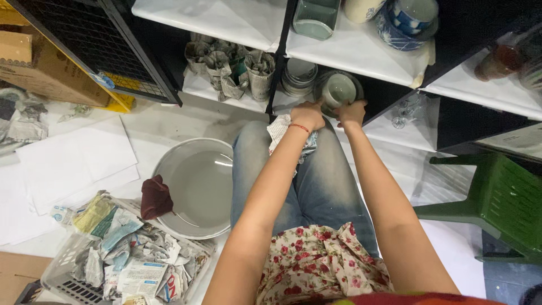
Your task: The person sits on the floor and repeatedly picks up small ceramic bowls and cups from a nearby shelf. They wrap each item individually in newspaper, then place the wrapped items back onto the shelf. The process is repeated for multiple items throughout the clip.
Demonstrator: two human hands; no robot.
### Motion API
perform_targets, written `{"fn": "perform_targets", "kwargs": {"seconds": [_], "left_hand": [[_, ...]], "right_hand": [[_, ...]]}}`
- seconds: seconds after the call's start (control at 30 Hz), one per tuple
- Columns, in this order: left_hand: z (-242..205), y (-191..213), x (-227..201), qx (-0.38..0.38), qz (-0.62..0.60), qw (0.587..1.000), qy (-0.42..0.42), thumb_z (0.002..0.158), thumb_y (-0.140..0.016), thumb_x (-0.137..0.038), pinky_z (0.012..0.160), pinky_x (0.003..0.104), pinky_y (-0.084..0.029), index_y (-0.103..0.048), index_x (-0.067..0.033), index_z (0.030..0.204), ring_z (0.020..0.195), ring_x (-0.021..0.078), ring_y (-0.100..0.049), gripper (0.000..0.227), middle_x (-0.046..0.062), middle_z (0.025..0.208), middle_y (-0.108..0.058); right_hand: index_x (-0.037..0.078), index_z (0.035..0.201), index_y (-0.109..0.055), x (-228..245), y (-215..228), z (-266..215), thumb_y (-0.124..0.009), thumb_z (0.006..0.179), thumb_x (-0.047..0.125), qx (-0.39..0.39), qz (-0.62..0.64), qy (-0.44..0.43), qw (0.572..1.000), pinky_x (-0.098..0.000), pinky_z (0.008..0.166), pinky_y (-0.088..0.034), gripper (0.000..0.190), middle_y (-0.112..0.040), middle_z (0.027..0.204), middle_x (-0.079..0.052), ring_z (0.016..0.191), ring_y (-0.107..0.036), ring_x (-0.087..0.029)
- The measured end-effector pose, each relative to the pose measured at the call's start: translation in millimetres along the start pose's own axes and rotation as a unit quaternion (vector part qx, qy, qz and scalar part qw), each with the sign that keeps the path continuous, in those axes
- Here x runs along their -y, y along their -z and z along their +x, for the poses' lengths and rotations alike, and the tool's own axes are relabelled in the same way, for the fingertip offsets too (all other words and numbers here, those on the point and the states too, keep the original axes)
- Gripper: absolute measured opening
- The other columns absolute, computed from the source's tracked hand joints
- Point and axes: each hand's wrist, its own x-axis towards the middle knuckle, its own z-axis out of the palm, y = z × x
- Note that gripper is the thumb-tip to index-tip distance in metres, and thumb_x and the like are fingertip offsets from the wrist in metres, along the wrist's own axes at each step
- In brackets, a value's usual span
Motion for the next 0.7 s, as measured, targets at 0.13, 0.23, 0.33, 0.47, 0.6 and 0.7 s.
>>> {"fn": "perform_targets", "kwargs": {"seconds": [0.13, 0.23, 0.33, 0.47, 0.6, 0.7], "left_hand": [[9, -9, -4, 0.004, 0.018, 1.000, -0.010, 0.084, -0.067, -0.027, 0.099, 0.040, -0.054, -0.043, -0.0355, 0.154, 0.124, 0.0272, -0.064, 0.075, 0.009, 0.137, -0.064], [10, -13, -3, -0.010, 0.017, 1.000, -0.022, 0.082, -0.068, -0.026, 0.097, 0.040, -0.055, -0.051, -0.0298, 0.149, 0.122, 0.0264, -0.065, 0.069, 0.009, 0.133, -0.067], [-3, -9, -3, -0.053, 0.030, 0.997, -0.040, 0.084, -0.069, -0.031, 0.096, 0.040, -0.055, -0.067, -0.0170, 0.132, 0.121, 0.0271, -0.066, 0.050, 0.010, 0.132, -0.068], [-41, 17, 11, -0.085, -0.032, 0.992, -0.082, 0.089, -0.065, -0.032, 0.094, 0.044, -0.055, -0.068, -0.0168, 0.130, 0.112, 0.0319, -0.069, 0.044, 0.014, 0.121, -0.073], [-102, 53, 37, -0.140, -0.175, 0.965, -0.137, 0.094, -0.065, -0.029, 0.094, 0.044, -0.054, -0.070, -0.0164, 0.129, 0.108, 0.0341, -0.070, 0.038, 0.018, 0.112, -0.075], [-145, 69, 50, -0.128, -0.411, 0.872, -0.231, 0.099, -0.056, -0.014, 0.092, 0.035, -0.057, -0.065, -0.0096, 0.137, 0.102, 0.0244, -0.071, 0.040, 0.014, 0.117, -0.077]], "right_hand": [[-0.004, 0.118, -0.032, -7, -3, 9, -0.059, 0.100, 0.027, 0.000, 0.013, -0.026, 1.000, -0.0422, 0.044, -0.060, 0.045, -0.075, 0.080, -0.017, 0.059, -0.073, -0.026], [-0.003, 0.119, -0.030, -12, -8, 12, -0.059, 0.100, 0.028, -0.011, 0.008, -0.037, 0.999, -0.0434, 0.043, -0.060, 0.046, -0.074, 0.083, -0.019, 0.058, -0.072, -0.026], [-0.002, 0.119, -0.027, -19, -5, 14, -0.060, 0.099, 0.024, 0.012, 0.030, -0.041, 0.999, -0.0448, 0.045, -0.060, 0.046, -0.073, 0.085, -0.019, 0.059, -0.070, -0.025], [0.002, 0.120, -0.032, -15, -2, 6, -0.066, 0.089, 0.018, 0.066, 0.068, -0.025, 0.995, -0.0409, 0.046, -0.063, 0.048, -0.068, 0.084, -0.013, 0.059, -0.068, -0.020], [0.005, 0.133, -0.029, -4, 13, -65, -0.060, 0.101, 0.037, 0.072, 0.176, 0.089, 0.978, -0.0343, 0.055, -0.051, 0.054, -0.057, 0.108, -0.015, 0.074, -0.061, -0.021], [0.005, 0.150, -0.049, -4, 49, -150, -0.047, 0.112, 0.051, 0.226, 0.251, 0.143, 0.931, -0.0282, 0.097, -0.047, 0.059, -0.053, 0.142, -0.014, 0.118, -0.055, -0.017]]}}
